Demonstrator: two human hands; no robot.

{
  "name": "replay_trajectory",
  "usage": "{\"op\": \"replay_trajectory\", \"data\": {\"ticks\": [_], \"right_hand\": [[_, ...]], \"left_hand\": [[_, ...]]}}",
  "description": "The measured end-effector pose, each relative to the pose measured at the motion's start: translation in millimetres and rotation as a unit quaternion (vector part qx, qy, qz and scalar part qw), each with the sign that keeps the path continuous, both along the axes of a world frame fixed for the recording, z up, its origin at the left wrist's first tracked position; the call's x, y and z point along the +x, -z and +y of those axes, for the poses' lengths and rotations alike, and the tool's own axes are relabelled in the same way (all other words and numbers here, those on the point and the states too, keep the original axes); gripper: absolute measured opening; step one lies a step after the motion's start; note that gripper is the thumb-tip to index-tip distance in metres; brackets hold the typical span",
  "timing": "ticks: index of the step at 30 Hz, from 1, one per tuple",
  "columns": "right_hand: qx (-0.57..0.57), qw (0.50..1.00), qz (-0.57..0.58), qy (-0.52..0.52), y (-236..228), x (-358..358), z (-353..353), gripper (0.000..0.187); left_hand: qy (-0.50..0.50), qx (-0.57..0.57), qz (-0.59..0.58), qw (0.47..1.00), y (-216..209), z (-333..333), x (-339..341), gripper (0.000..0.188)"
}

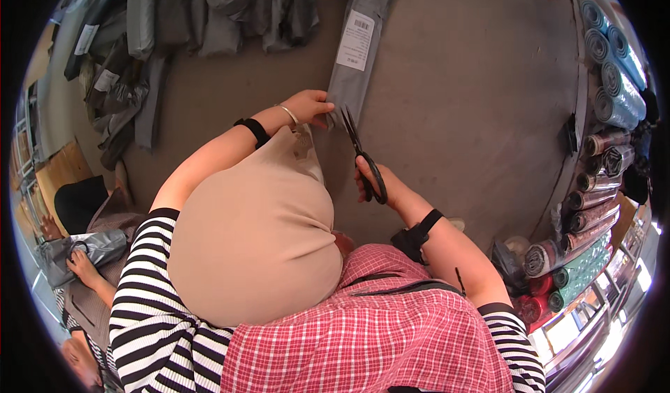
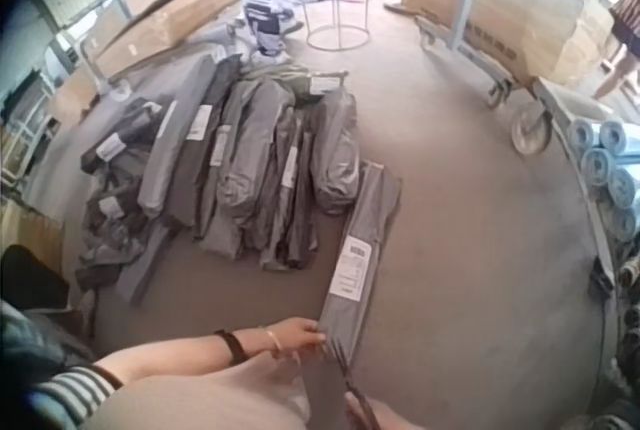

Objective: Opening grey plastic shipping bags using scissors and extracting rolls of wrap.

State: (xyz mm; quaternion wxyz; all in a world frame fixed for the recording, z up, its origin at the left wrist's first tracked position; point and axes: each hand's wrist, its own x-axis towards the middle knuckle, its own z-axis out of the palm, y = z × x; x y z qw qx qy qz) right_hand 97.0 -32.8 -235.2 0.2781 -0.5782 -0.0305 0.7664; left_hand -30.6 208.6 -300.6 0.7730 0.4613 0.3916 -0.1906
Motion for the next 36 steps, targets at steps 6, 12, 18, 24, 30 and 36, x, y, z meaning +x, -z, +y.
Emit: {"op": "replay_trajectory", "data": {"ticks": [6, 12, 18, 24, 30, 36], "right_hand": [[-0.009, 0.999, 0.014, 0.051, 6, 1, 4, 0.066], [-0.01, 0.999, 0.026, 0.037, 9, -1, 5, 0.066], [-0.016, 0.999, 0.022, 0.025, 10, -4, 10, 0.065], [-0.01, 0.999, 0.032, 0.004, 15, -7, 16, 0.063], [-0.012, 0.999, 0.033, 0.009, 18, -13, 22, 0.065], [-0.02, 0.999, 0.028, 0.031, 18, -16, 24, 0.065]], "left_hand": [[-0.037, -0.058, 0.018, 0.997, 11, 4, -9, 0.019], [-0.075, -0.072, 0.075, 0.992, 31, 7, -22, 0.017], [-0.083, -0.084, 0.078, 0.99, 18, 7, -13, 0.013], [-0.086, -0.07, 0.08, 0.991, 12, 5, -13, 0.01], [-0.08, -0.055, 0.083, 0.992, 14, 5, -14, 0.012], [-0.079, -0.049, 0.085, 0.992, 10, 2, -11, 0.011]]}}
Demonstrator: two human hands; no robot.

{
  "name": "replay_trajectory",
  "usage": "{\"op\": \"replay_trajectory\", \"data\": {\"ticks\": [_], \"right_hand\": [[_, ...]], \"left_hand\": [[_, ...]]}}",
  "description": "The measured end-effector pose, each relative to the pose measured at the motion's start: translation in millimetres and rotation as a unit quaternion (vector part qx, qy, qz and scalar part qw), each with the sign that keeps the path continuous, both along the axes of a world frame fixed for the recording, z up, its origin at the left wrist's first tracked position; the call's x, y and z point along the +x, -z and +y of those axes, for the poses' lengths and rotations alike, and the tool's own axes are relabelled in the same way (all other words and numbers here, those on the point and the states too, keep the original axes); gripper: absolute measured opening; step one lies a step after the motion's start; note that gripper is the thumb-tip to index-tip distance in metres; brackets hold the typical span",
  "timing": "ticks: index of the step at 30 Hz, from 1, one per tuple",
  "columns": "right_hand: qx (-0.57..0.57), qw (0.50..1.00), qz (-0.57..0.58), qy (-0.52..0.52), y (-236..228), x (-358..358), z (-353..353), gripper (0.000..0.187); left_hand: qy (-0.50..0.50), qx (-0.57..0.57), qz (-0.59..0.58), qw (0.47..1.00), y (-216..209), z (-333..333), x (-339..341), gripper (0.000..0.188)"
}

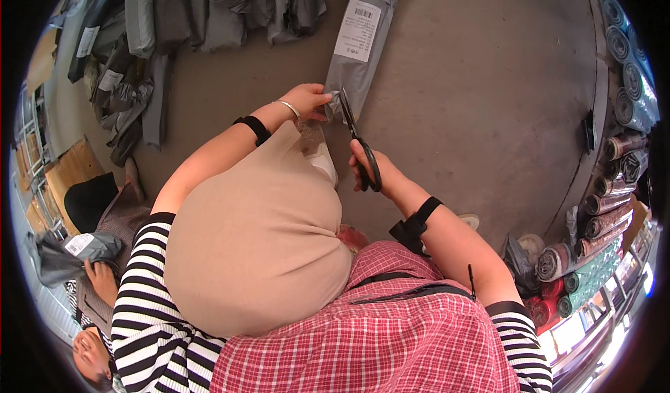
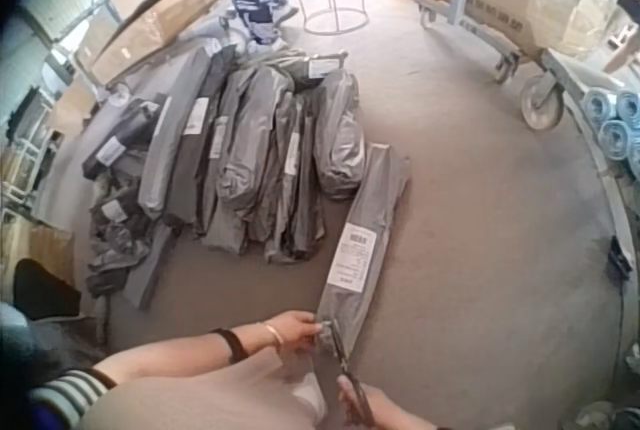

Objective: Opening grey plastic shipping bags using scissors and extracting rolls of wrap.

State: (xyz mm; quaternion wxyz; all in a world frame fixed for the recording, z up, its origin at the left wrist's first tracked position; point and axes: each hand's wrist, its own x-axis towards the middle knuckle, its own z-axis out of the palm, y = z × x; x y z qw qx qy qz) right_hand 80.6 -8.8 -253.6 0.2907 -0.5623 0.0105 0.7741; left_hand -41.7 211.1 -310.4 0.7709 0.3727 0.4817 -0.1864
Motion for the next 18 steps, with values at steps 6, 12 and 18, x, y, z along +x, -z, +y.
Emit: {"op": "replay_trajectory", "data": {"ticks": [6, 12, 18], "right_hand": [[0.029, 0.999, -0.046, 0.007, -2, -5, 2, 0.061], [0.072, 0.985, -0.093, 0.128, -6, 12, 31, 0.061], [0.055, 0.98, -0.178, 0.065, -2, 45, 48, 0.065]], "left_hand": [[0.016, -0.013, -0.024, 0.999, -9, 3, 3, 0.014], [0.084, -0.008, -0.091, 0.992, -31, -7, 23, 0.019], [0.155, -0.02, -0.097, 0.983, -24, -15, 20, 0.022]]}}
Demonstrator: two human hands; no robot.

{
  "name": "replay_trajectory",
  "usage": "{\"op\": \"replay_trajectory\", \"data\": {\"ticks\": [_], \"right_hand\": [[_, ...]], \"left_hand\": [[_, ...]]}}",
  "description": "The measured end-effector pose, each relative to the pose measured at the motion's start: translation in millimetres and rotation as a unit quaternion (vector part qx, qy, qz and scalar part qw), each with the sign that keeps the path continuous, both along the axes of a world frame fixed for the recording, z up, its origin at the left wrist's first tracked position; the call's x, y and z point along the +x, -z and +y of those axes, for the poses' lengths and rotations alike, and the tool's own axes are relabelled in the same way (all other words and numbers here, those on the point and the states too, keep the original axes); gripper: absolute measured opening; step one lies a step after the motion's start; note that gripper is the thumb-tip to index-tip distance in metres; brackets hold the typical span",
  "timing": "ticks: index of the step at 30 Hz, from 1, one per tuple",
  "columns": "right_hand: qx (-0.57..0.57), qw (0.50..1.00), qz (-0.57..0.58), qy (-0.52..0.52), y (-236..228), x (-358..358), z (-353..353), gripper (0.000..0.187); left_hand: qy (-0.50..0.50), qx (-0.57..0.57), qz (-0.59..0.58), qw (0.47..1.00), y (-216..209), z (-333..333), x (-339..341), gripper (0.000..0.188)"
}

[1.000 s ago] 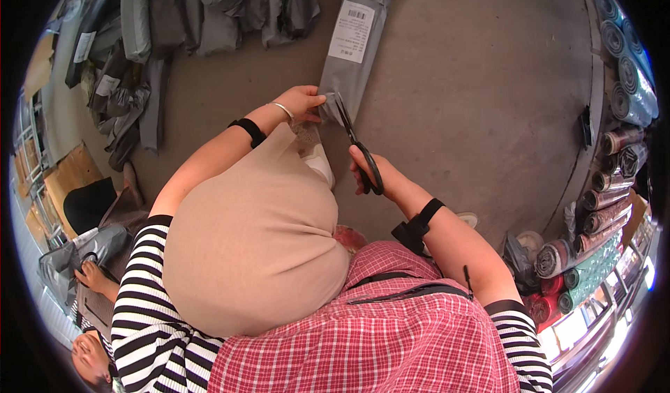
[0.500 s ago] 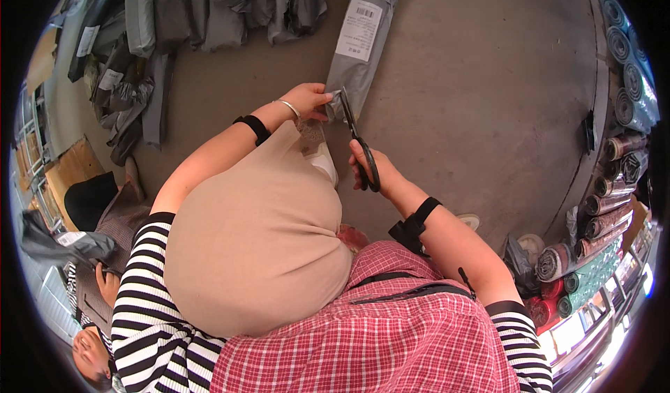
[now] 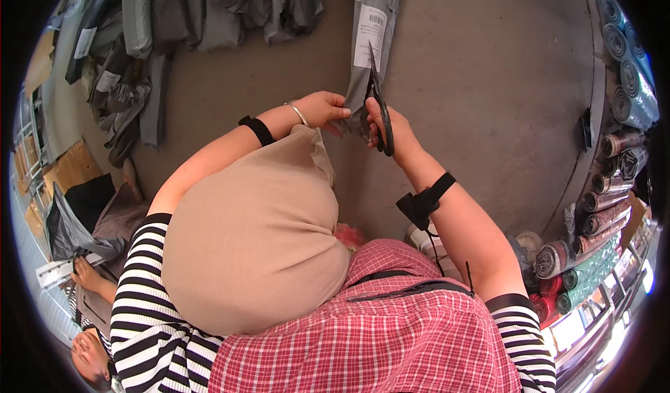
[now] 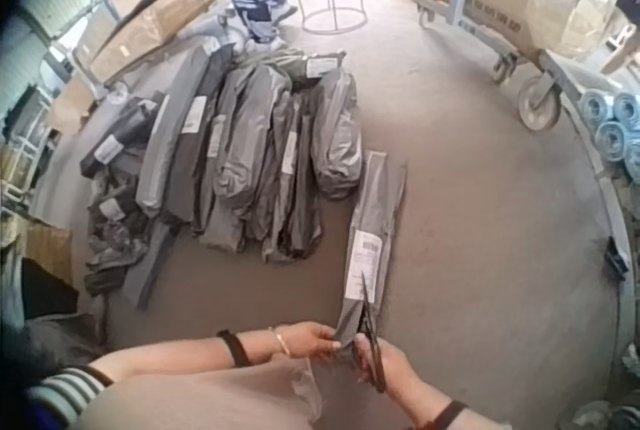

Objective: Opening grey plastic shipping bags using scissors and extracting rolls of wrap.

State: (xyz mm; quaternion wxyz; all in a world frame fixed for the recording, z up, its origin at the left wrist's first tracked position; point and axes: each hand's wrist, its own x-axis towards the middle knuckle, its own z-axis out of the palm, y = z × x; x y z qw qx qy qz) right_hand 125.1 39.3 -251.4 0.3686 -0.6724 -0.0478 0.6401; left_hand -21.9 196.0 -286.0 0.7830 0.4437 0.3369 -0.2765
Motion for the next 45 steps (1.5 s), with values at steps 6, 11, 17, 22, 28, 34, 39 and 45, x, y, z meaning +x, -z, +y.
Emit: {"op": "replay_trajectory", "data": {"ticks": [6, 11, 17, 22, 28, 34, 39, 45], "right_hand": [[0.006, 0.982, -0.15, -0.118, 5, 3, -2, 0.068], [-0.009, 0.95, -0.246, -0.194, -8, 1, -4, 0.077], [-0.033, 0.913, -0.306, -0.268, -15, 5, -4, 0.079], [-0.029, 0.891, -0.345, -0.294, -18, 4, -5, 0.079], [0.008, 0.86, -0.406, -0.309, -18, 5, -9, 0.078], [0.028, 0.83, -0.472, -0.295, -19, 5, -1, 0.073], [-0.05, 0.841, -0.416, -0.343, -24, 13, 6, 0.064], [-0.015, 0.886, -0.41, -0.214, -14, 9, 16, 0.061]], "left_hand": [[-0.025, 0.003, 0.012, 1.0, 4, -1, -4, 0.022], [-0.019, 0.02, 0.02, 0.999, 12, 0, -10, 0.02], [-0.038, 0.041, 0.03, 0.998, 12, -2, -11, 0.024], [-0.016, 0.053, 0.041, 0.998, 13, -1, -11, 0.029], [0.029, 0.109, 0.029, 0.993, 0, -4, 1, 0.024], [0.093, 0.152, -0.011, 0.984, -3, -6, 8, 0.023], [0.094, 0.138, -0.028, 0.985, -16, -7, 18, 0.022], [0.089, 0.135, -0.07, 0.984, -29, -10, 27, 0.02]]}}
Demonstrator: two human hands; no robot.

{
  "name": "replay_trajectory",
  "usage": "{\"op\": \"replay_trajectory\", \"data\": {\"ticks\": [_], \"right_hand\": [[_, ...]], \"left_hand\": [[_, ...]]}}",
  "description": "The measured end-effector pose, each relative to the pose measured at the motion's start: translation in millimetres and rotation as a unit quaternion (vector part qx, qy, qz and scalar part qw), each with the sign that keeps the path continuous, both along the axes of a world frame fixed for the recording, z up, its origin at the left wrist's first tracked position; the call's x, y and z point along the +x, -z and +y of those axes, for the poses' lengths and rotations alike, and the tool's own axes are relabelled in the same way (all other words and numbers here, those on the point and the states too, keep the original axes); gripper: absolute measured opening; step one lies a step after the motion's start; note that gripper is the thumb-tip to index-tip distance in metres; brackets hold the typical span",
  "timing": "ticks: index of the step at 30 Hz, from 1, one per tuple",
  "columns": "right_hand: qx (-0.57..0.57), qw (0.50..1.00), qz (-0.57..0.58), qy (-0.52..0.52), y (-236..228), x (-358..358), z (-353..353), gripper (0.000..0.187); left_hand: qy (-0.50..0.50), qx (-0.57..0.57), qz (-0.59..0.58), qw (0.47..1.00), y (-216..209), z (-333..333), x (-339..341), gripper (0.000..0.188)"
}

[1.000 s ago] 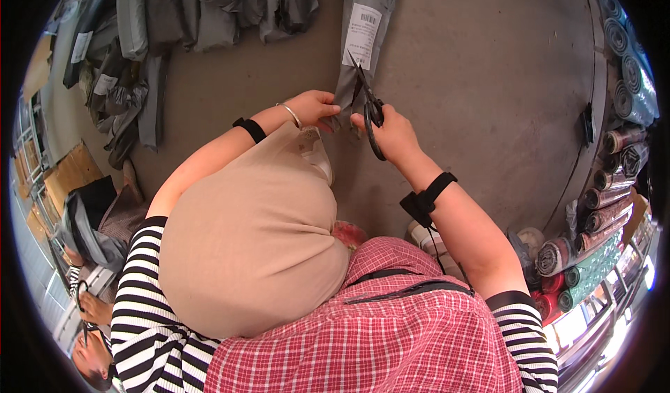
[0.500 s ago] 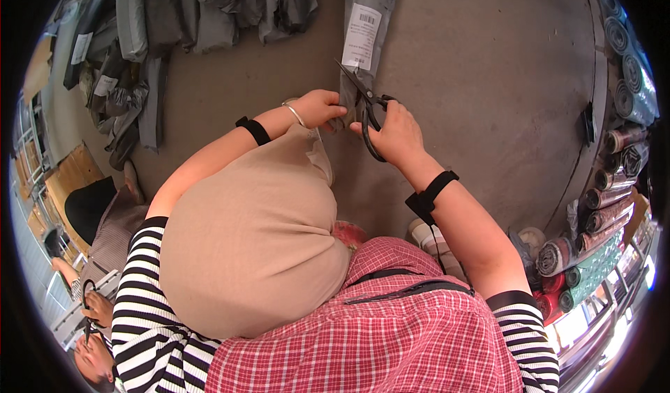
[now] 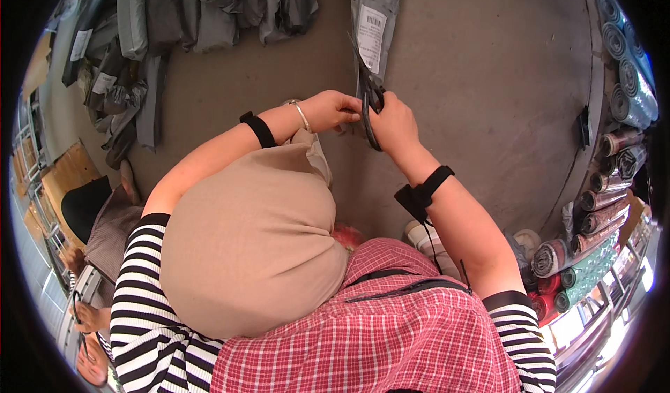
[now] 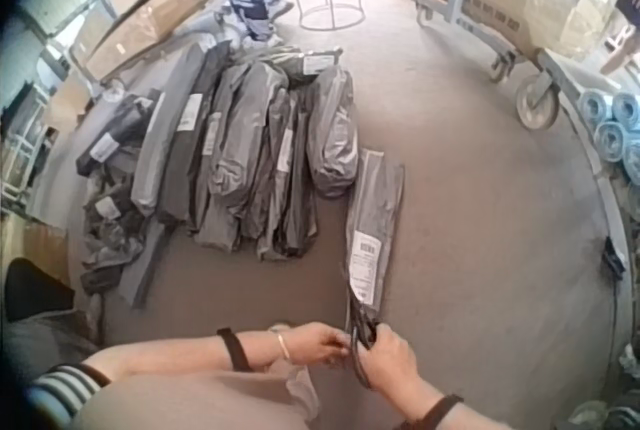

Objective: Opening grey plastic shipping bags using scissors and extracting rolls of wrap.

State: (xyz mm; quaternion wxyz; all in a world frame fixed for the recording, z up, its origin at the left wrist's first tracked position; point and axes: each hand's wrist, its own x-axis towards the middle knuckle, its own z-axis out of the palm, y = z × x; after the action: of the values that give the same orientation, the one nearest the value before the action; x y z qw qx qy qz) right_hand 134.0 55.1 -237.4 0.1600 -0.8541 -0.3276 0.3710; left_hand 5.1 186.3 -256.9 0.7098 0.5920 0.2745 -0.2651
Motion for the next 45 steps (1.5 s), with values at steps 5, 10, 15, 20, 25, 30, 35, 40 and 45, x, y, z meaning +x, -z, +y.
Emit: {"op": "replay_trajectory", "data": {"ticks": [5, 10, 15, 20, 25, 30, 35, 40, 45], "right_hand": [[0.05, 0.987, 0.108, 0.108, 16, 42, 40, 0.062], [0.076, 0.863, 0.388, 0.315, -11, 95, 90, 0.059], [0.042, 0.87, 0.408, 0.273, -13, 119, 62, 0.057], [-0.082, 0.993, -0.017, 0.081, 36, 81, -45, 0.071], [-0.168, 0.984, -0.018, 0.056, 38, 63, -78, 0.059], [-0.061, 0.997, 0.02, 0.049, 12, 35, -13, 0.044], [-0.126, 0.986, 0.099, 0.039, 46, 19, 14, 0.038], [-0.091, 0.995, -0.018, 0.048, 65, 44, -12, 0.032], [-0.128, 0.991, -0.046, 0.003, 80, 64, -20, 0.03]], "left_hand": [[0.024, -0.018, -0.032, 0.999, 4, 0, 4, 0.021], [0.112, 0.022, -0.008, 0.993, 12, -7, 0, 0.02], [0.08, 0.1, 0.046, 0.991, 35, -2, -23, 0.024], [0.031, 0.193, 0.074, 0.978, 7, 5, -3, 0.032], [-0.035, 0.195, 0.042, 0.979, 25, 8, -1, 0.032], [-0.077, 0.131, 0.047, 0.987, 25, 5, -3, 0.032], [-0.061, 0.127, -0.011, 0.99, 19, 3, 4, 0.028], [-0.166, 0.149, 0.047, 0.974, 24, 8, -18, 0.025], [-0.182, 0.101, 0.047, 0.977, 47, 9, 0, 0.025]]}}
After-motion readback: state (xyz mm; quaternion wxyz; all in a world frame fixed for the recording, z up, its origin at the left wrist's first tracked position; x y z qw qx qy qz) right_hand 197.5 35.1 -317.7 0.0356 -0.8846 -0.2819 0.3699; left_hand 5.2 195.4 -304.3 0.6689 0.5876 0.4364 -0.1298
